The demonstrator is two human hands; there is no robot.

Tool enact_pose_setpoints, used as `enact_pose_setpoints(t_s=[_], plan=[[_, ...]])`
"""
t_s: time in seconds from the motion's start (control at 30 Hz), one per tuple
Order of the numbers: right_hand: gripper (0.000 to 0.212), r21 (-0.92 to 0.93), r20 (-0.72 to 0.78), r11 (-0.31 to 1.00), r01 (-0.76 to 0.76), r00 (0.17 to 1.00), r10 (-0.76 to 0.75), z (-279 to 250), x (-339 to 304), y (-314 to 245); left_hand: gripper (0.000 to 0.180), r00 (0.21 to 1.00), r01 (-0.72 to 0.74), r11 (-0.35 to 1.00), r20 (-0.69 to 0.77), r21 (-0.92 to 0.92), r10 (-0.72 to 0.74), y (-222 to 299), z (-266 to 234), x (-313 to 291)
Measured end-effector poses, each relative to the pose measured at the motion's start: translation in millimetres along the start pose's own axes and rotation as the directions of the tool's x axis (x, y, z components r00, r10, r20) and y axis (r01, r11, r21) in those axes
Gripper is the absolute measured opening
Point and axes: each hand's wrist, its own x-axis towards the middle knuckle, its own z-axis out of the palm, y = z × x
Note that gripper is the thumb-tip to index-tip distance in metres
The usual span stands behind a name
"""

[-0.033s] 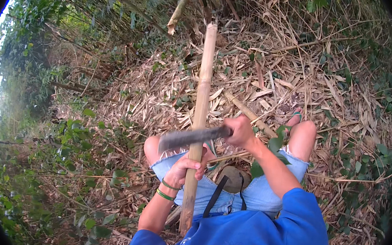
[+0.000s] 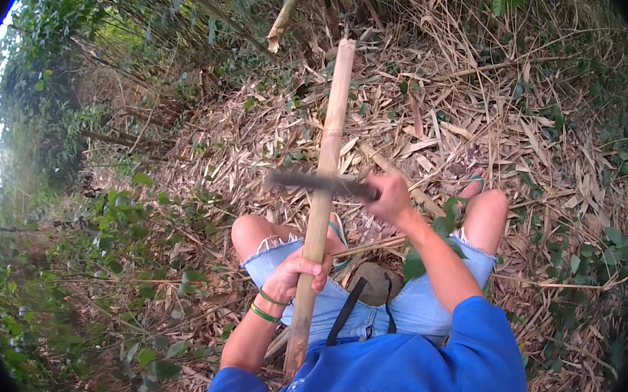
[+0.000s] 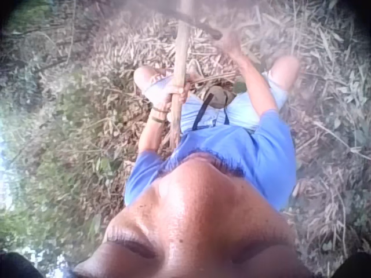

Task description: The person sits on the ground in a bamboo forest and uses a machete to split a long bamboo stalk lengthwise. They hold the stalk with their left hand and repeatedly strike it with the machete in their right hand to separate the sections.

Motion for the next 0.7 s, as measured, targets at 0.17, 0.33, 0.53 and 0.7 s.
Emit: enact_pose_setpoints(t_s=[0.17,0.33,0.53,0.7], plan=[[0.021,0.011,-0.057,1.0,-0.008,0.998,0.008,1,6,3,0.057,0.996,-0.025,0.995,-0.085,0.094,0.033,-5,15,-2],[0.02,-0.135,0.031,0.967,0.217,0.976,-0.215,-5,0,0,0.05,0.999,0.045,0.998,-0.008,0.05,-0.045,-1,3,-10],[0.017,0.023,-0.102,0.991,-0.133,0.986,0.134,-20,12,1,0.057,0.992,0.124,0.992,-0.009,0.035,-0.124,-12,13,-33],[0.015,-0.108,-0.064,0.959,0.264,0.96,-0.271,-20,0,-6,0.05,0.988,0.15,0.989,0.036,0.017,-0.15,-13,6,-37]])
